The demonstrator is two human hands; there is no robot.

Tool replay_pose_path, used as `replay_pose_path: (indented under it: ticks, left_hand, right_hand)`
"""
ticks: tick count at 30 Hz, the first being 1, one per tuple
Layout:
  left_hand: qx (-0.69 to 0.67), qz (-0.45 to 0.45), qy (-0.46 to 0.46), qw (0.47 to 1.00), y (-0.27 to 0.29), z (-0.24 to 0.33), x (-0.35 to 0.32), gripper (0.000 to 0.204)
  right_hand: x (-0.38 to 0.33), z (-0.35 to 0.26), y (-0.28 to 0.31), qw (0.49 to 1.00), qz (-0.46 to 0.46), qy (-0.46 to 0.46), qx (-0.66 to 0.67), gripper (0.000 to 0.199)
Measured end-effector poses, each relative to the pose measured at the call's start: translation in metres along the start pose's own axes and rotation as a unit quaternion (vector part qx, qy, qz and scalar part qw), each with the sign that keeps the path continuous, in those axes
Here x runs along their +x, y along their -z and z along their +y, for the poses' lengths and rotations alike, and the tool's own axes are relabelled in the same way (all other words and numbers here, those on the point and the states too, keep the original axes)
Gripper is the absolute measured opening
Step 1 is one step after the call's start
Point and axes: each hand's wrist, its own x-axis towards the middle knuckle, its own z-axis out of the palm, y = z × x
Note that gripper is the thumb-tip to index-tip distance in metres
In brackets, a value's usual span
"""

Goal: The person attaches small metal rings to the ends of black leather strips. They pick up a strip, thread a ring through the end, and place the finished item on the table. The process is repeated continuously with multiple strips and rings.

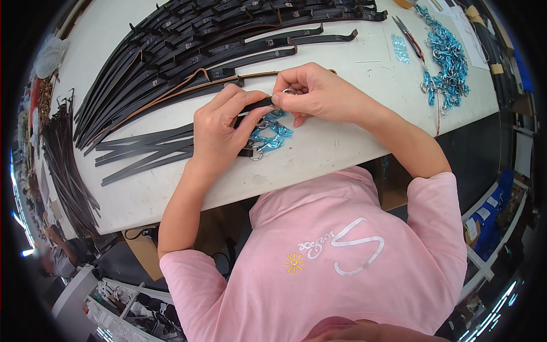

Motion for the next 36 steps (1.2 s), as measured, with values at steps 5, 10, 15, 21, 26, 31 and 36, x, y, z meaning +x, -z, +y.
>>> replay_pose_path:
  ticks: [5,10,15,21,26,31,36]
  left_hand:
    - [0.000,0.009,0.004,1.000,-0.004,0.005,-0.001,0.021]
    - [0.029,0.009,-0.019,0.999,-0.002,0.007,0.002,0.021]
    - [-0.010,0.038,-0.059,0.997,-0.004,-0.001,-0.001,0.021]
    - [-0.007,0.068,-0.095,0.993,0.000,-0.007,-0.001,0.024]
    - [-0.010,0.062,-0.089,0.994,0.002,-0.005,-0.001,0.025]
    - [-0.009,0.065,-0.103,0.993,0.001,-0.007,-0.002,0.025]
    - [-0.002,0.072,-0.111,0.991,-0.001,-0.008,-0.002,0.025]
  right_hand:
    - [-0.002,-0.002,-0.003,1.000,0.021,0.000,-0.006,0.020]
    - [-0.003,-0.002,-0.003,1.000,0.007,-0.007,0.008,0.020]
    - [-0.003,-0.005,0.004,1.000,-0.030,0.001,0.009,0.023]
    - [-0.006,-0.008,0.015,0.998,-0.055,0.012,0.035,0.027]
    - [-0.004,-0.005,0.019,0.998,-0.062,0.028,0.010,0.027]
    - [-0.005,-0.006,0.018,0.997,-0.063,0.023,0.032,0.027]
    - [-0.004,-0.007,0.018,0.997,-0.067,0.017,0.044,0.027]
